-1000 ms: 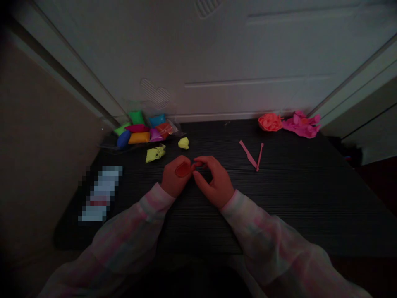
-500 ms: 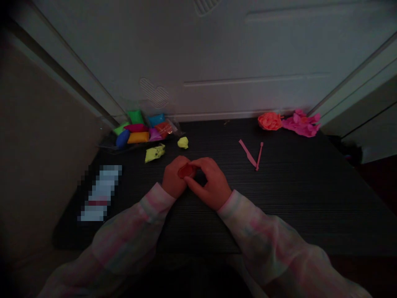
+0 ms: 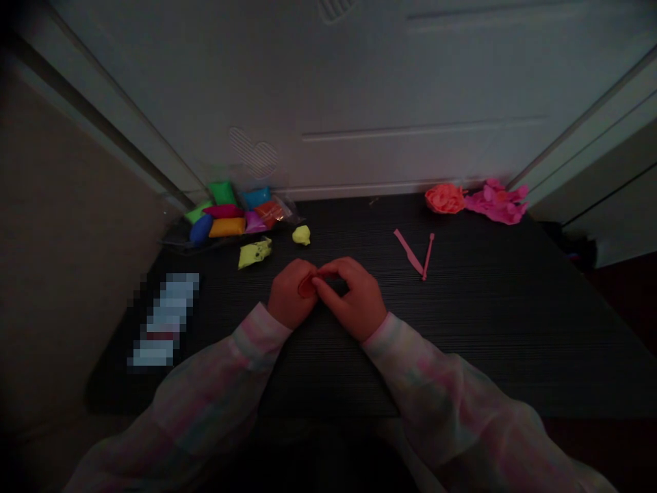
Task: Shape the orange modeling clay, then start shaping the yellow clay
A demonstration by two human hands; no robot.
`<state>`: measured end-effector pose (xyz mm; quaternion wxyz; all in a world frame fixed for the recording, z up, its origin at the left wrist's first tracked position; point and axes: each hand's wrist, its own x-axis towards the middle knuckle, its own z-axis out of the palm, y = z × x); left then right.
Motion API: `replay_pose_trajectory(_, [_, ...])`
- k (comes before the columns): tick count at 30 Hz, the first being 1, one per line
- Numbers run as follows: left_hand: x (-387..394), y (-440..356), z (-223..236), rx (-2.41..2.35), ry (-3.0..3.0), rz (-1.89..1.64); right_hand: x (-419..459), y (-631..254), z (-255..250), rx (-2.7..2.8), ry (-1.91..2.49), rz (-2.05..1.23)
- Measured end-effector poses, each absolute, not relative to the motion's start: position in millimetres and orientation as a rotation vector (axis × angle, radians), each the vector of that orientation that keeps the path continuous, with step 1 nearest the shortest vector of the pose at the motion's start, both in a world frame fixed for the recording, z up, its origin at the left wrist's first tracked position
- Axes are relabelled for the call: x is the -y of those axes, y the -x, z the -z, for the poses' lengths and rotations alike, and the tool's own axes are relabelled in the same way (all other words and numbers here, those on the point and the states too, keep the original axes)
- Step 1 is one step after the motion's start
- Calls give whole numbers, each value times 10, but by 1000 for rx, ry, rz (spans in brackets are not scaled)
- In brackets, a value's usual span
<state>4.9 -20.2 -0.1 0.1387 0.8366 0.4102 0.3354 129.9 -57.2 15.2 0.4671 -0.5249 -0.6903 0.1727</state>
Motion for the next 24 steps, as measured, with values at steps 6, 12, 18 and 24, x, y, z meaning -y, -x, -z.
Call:
replay_pose_trajectory(6, [196, -34, 23, -1135, -2565, -995, 583, -1283, -192, 1666, 1323, -498])
replay_pose_trajectory(12, [193, -34, 27, -1148, -2666, -927, 584, -1312, -209, 1771, 1282, -426])
replay_pose_trajectory(18, [195, -37, 28, -1128, -2631, -970, 593, -1311, -220, 1730, 1323, -494])
replay_pose_trajectory(24, [201, -36, 9, -1105, -2626, -998, 591, -1324, -225, 1729, 1311, -537])
